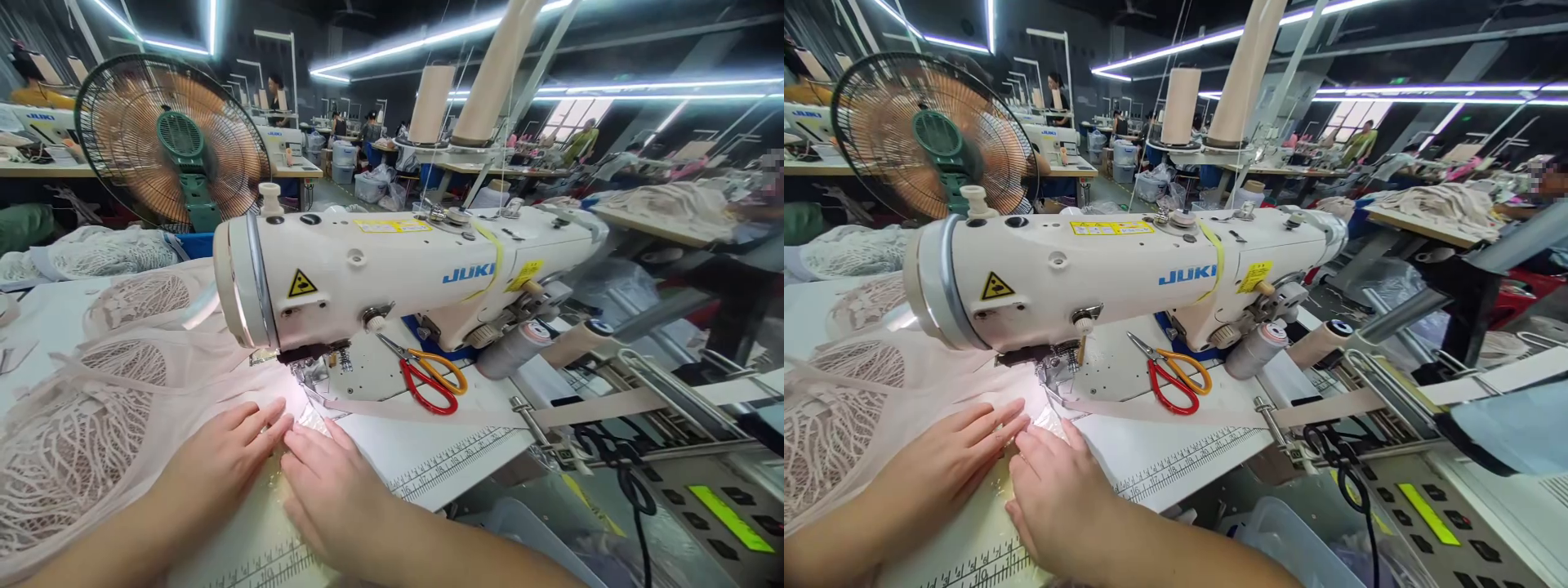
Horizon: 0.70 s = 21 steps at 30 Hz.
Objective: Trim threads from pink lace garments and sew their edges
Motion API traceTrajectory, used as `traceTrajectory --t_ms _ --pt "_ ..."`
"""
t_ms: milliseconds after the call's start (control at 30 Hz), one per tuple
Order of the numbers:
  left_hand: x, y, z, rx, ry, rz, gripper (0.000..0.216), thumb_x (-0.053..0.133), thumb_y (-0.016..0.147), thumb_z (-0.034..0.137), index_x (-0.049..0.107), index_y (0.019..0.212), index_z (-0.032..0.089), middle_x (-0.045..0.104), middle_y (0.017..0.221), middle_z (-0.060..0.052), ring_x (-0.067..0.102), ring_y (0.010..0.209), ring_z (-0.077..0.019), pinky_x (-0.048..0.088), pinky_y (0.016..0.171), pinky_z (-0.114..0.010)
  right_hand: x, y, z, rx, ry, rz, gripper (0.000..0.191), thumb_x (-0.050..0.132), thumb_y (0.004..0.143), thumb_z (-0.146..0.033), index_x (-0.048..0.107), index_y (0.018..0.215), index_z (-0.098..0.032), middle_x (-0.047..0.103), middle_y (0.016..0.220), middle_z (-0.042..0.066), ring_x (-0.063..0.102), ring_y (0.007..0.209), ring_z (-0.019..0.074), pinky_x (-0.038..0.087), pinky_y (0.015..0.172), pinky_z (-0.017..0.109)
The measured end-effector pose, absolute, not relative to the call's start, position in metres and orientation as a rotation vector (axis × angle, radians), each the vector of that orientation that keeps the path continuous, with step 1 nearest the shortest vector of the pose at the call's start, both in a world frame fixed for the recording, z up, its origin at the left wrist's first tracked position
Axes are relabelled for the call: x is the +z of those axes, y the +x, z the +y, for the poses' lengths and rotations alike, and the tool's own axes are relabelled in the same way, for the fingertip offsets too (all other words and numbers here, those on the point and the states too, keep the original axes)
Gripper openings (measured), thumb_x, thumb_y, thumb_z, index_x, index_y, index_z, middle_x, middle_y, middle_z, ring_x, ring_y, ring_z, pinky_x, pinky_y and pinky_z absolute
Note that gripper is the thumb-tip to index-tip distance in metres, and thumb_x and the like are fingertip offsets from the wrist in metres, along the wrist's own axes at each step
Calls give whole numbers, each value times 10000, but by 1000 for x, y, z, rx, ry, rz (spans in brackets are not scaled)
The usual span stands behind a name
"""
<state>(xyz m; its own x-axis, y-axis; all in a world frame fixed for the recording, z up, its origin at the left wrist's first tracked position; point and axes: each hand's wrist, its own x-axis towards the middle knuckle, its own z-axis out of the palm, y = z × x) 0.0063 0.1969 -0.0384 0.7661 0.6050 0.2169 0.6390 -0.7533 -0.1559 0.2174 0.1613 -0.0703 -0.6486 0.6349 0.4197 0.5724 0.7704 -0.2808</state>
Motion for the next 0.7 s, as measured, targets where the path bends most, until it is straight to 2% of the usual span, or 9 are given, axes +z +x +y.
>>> traceTrajectory --t_ms 400,700 --pt "-33 5 215 -373 -2810 -939 364 422 914 130 621 1215 181 650 1258 -77 614 957 -235 525 777 -350 -72 220 162 144 -892 -2432 331 424 936 -312 558 1176 -127 579 1316 134 486 1240 253 317 1096 461" --pt "-37 -6 229 -348 -2767 -877 362 396 946 189 612 1234 153 635 1281 -104 622 947 -242 527 767 -341 -70 220 162 175 -895 -2418 322 422 935 -305 557 1165 -126 579 1319 120 463 1259 248 284 1111 445"
